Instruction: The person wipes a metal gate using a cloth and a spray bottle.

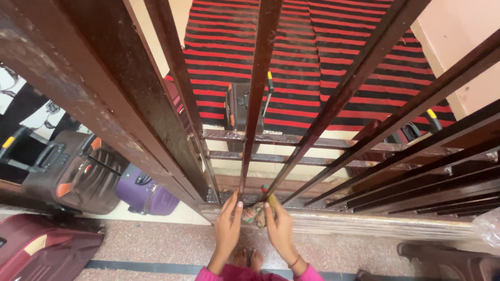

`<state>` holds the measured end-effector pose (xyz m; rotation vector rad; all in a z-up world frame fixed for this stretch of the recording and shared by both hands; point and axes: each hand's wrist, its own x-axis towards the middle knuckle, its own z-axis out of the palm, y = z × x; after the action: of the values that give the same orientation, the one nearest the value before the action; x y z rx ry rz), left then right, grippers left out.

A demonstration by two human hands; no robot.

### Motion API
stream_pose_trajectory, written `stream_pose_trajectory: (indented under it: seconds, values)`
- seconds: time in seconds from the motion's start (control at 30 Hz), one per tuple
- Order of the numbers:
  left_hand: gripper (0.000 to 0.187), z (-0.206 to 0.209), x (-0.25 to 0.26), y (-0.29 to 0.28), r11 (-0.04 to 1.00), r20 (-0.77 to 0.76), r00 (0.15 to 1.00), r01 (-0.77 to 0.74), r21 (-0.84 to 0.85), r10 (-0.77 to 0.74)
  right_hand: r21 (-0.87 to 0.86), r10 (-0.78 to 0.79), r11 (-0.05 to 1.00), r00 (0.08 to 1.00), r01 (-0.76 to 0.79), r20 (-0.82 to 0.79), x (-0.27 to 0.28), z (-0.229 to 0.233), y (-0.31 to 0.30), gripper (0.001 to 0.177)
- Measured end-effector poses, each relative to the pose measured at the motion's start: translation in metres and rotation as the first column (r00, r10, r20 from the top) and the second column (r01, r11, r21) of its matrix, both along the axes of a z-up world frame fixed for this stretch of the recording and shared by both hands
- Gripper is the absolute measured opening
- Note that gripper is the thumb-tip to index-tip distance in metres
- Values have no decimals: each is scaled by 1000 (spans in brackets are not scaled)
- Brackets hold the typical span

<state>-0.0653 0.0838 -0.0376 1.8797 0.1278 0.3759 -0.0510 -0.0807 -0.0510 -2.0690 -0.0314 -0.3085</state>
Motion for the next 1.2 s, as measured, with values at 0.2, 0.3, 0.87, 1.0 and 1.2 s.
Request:
stream_pose_trajectory:
  seconds: [0.2, 0.3, 0.87, 1.0, 1.2]
  values:
    - [38, 3, 1, -5, 995, -36, 994, -102, -20, 101, 397, 103, 917, 935, 43, -340, 6, -56, -8, 47]
    - [37, 8, 1, -8, 991, -39, 990, -134, -27, 133, 523, 159, 849, 981, -81, -107, 10, -28, -10, 46]
    - [32, 14, 3, -11, 977, -66, 976, -207, 47, 209, 432, 132, 881, 978, -190, 163, 11, 44, -8, 35]
    - [31, 21, 3, -3, 982, -34, 985, -168, 82, 171, 269, 141, 953, 990, -144, 29, 4, 6, -8, 43]
    - [32, 26, 7, 12, 996, -116, 991, -63, 68, 71, 107, 73, 992, 996, -68, -44, -11, -62, -26, 40]
